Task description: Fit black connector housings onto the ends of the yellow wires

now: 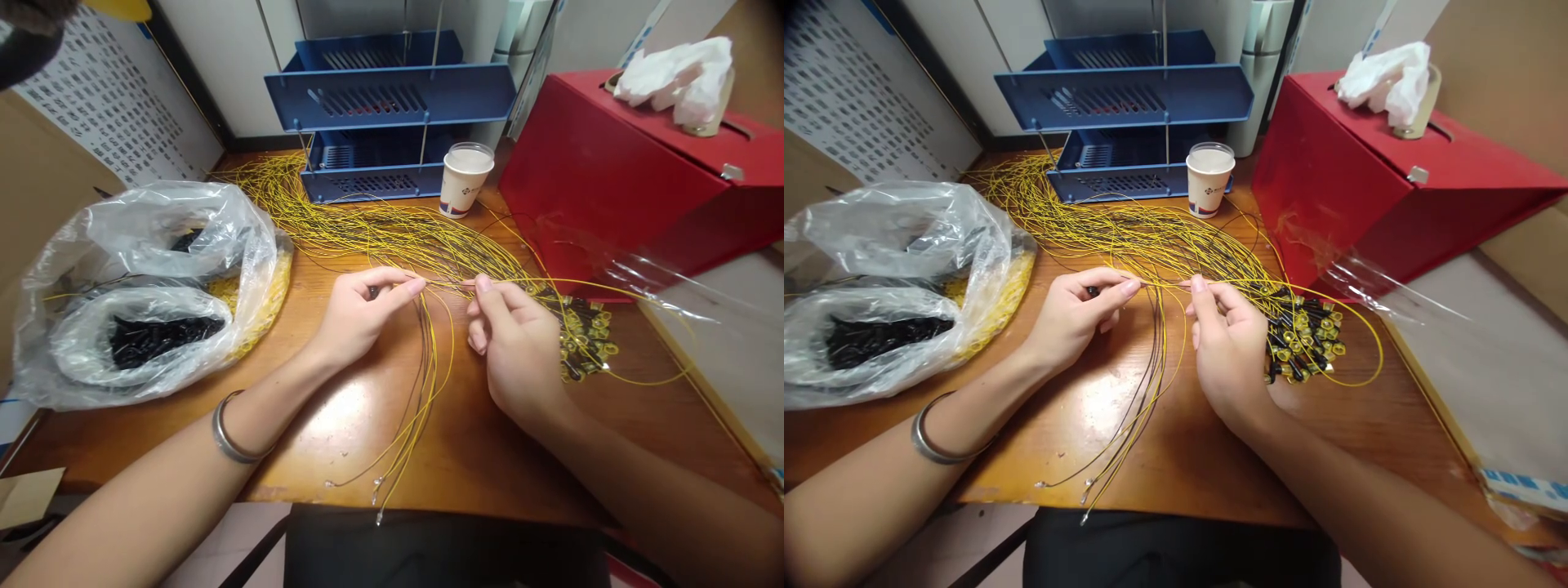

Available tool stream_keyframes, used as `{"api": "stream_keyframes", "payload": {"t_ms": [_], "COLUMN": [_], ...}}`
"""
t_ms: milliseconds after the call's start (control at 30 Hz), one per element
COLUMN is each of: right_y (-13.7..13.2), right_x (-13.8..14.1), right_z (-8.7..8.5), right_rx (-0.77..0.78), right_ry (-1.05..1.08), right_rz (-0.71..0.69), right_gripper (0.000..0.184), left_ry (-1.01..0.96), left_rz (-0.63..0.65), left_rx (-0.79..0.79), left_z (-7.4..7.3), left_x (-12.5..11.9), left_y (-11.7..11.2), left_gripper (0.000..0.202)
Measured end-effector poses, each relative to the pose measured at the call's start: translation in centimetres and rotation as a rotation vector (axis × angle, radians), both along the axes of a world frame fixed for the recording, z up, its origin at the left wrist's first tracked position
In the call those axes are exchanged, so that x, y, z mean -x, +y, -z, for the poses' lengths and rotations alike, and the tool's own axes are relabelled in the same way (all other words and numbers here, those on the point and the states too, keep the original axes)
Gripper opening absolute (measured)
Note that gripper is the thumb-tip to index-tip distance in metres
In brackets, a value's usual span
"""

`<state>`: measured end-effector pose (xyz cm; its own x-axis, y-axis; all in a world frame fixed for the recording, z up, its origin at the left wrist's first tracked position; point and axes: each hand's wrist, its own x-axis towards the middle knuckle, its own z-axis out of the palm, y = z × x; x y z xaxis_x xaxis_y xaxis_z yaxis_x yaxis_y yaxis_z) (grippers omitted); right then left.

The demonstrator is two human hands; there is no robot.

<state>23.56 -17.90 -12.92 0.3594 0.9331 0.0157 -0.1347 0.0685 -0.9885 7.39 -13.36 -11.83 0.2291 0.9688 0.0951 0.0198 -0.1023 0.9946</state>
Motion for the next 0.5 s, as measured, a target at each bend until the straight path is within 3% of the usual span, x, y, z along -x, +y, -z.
{"api": "stream_keyframes", "payload": {"t_ms": [500], "right_y": [0.29], "right_x": [-0.35], "right_z": [-0.17], "right_rx": [-0.014], "right_ry": [0.041], "right_rz": [0.030], "right_gripper": [0.029], "left_ry": [-0.113], "left_rz": [-0.035], "left_rx": [0.047], "left_z": [0.23], "left_x": [0.13], "left_y": [0.40], "left_gripper": [0.015]}}
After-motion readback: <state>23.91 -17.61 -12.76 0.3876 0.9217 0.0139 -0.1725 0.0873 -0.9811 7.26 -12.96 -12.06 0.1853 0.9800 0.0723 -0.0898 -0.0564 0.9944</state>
